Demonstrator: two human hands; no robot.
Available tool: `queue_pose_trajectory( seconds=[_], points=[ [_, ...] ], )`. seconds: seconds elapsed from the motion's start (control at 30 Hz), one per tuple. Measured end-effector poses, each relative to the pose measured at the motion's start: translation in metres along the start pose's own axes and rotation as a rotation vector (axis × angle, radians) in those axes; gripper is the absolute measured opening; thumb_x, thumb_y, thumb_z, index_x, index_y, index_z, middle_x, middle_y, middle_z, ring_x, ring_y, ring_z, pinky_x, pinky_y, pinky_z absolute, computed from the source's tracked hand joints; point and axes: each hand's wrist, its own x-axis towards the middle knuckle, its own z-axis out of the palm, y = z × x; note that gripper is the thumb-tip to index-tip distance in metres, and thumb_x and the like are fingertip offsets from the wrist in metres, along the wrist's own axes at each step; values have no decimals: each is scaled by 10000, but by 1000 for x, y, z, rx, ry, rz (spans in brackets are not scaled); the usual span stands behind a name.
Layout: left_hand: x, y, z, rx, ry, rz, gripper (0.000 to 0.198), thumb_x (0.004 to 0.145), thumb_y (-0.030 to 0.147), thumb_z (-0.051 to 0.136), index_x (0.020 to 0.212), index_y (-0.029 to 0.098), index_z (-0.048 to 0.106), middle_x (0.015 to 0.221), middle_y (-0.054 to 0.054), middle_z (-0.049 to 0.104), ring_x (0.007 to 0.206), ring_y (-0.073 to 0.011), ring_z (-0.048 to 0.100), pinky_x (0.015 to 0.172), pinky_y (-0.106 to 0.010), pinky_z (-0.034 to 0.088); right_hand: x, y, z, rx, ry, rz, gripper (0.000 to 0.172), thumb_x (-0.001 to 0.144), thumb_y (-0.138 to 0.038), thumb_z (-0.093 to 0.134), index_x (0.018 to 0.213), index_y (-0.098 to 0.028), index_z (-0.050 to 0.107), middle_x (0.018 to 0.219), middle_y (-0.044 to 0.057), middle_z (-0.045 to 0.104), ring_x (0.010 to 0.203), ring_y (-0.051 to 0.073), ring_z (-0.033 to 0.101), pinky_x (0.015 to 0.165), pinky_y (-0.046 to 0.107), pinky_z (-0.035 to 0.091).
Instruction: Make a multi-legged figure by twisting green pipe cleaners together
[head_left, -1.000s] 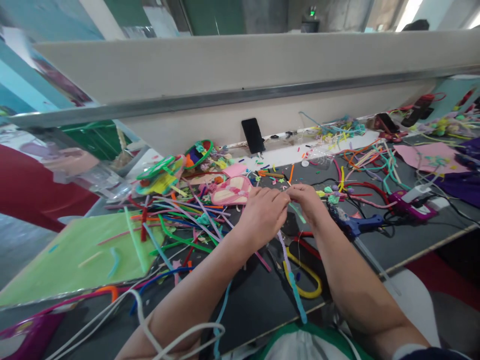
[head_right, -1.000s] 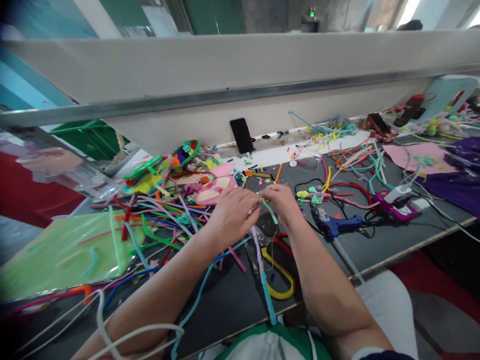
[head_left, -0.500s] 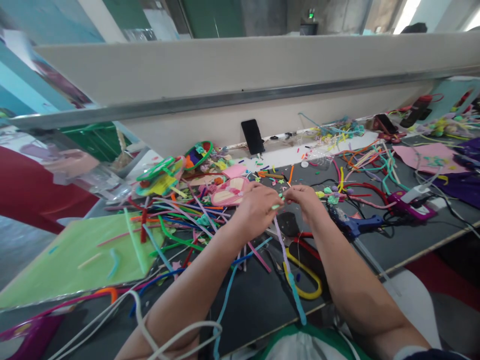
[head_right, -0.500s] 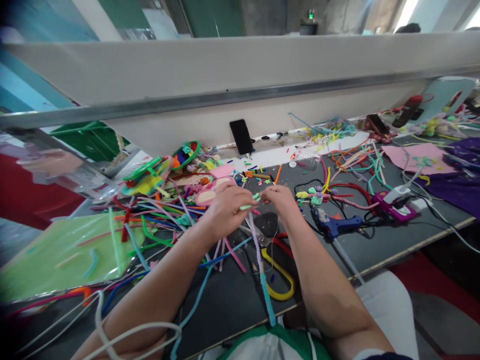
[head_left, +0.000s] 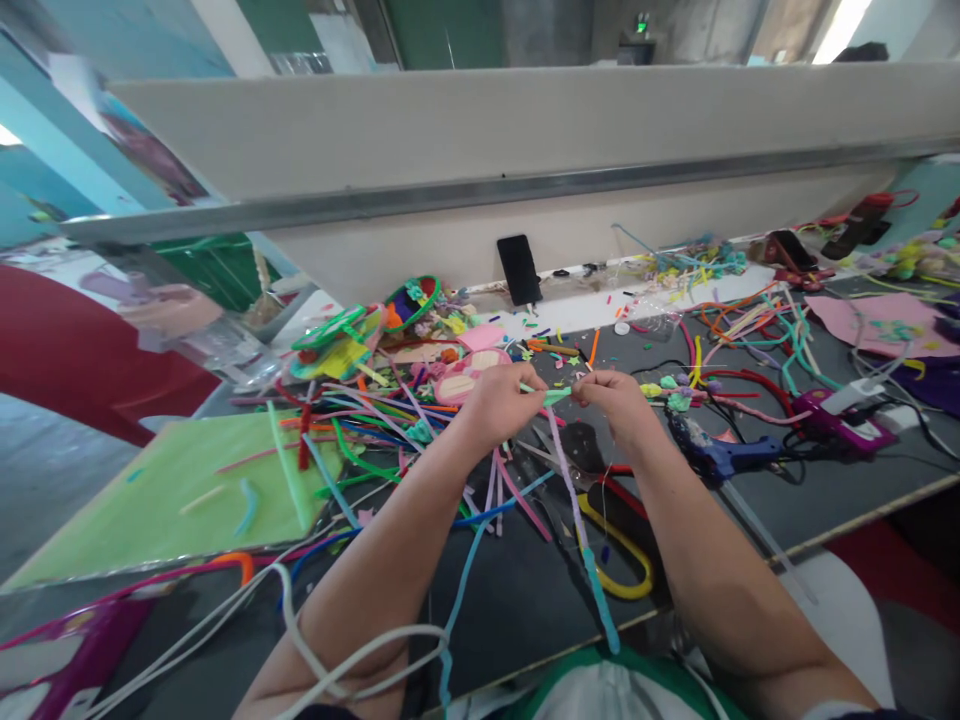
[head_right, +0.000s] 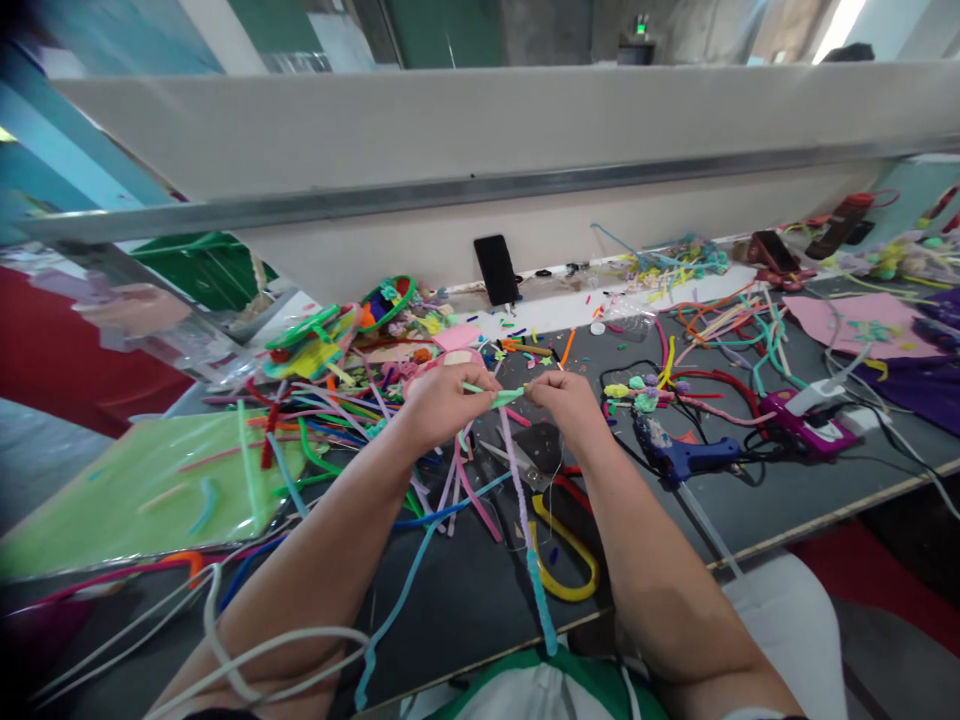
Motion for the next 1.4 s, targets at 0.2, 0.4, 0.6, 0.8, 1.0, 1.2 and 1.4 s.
queue_pose_trajectory(
  seconds=[0.2,0.4,0.6,0.8,1.0,1.2,1.4],
  points=[
    [2,-7,1,-56,-26,78,100,693,193,577,704,176,675,839,-14,723,755,-146,641,641,-216,464,0,-2,-5,-126,-39,-17,182,667,-342,641,620,-169,672,579,-11,596,611,132,512,636,271,369],
    [2,-7,4,-72,-51,80,109,689,180,568,706,172,676,824,-21,718,738,-153,635,623,-228,462,-2,-7,-9,-244,-77,-19,232,659,-392,669,655,-161,681,560,-19,561,581,125,468,584,262,337],
    [1,-3,1,-56,-38,56,114,698,196,588,724,177,697,781,-7,718,682,-136,619,605,-220,440,-2,-5,-10,-314,-96,-24,243,674,-397,664,715,-161,700,584,-14,571,579,120,456,572,257,331],
    [1,-4,2,-60,-21,20,125,687,199,595,733,174,708,802,-10,727,720,-149,635,628,-224,449,-2,-2,-8,-384,-73,-62,239,714,-396,622,700,-162,668,581,-16,565,535,109,431,544,255,322],
    [3,-8,0,-98,-101,36,150,707,257,601,768,173,708,825,-17,722,713,-148,629,619,-227,453,-1,0,-9,-466,-19,-92,239,721,-409,611,658,-180,632,527,-30,517,512,112,419,500,246,287],
    [2,-7,-6,-132,-114,112,194,760,316,571,755,162,688,852,-29,716,769,-154,630,692,-240,466,-1,0,-10,-472,-53,-108,241,740,-411,594,663,-185,625,546,-28,514,532,113,416,507,242,283],
    [2,-11,4,-5,-117,308,121,735,180,569,648,177,654,905,-30,706,867,-159,636,797,-271,470,-1,-3,-8,-488,-34,-88,234,739,-403,579,657,-185,603,535,-33,508,514,110,401,511,248,277]
  ],
)
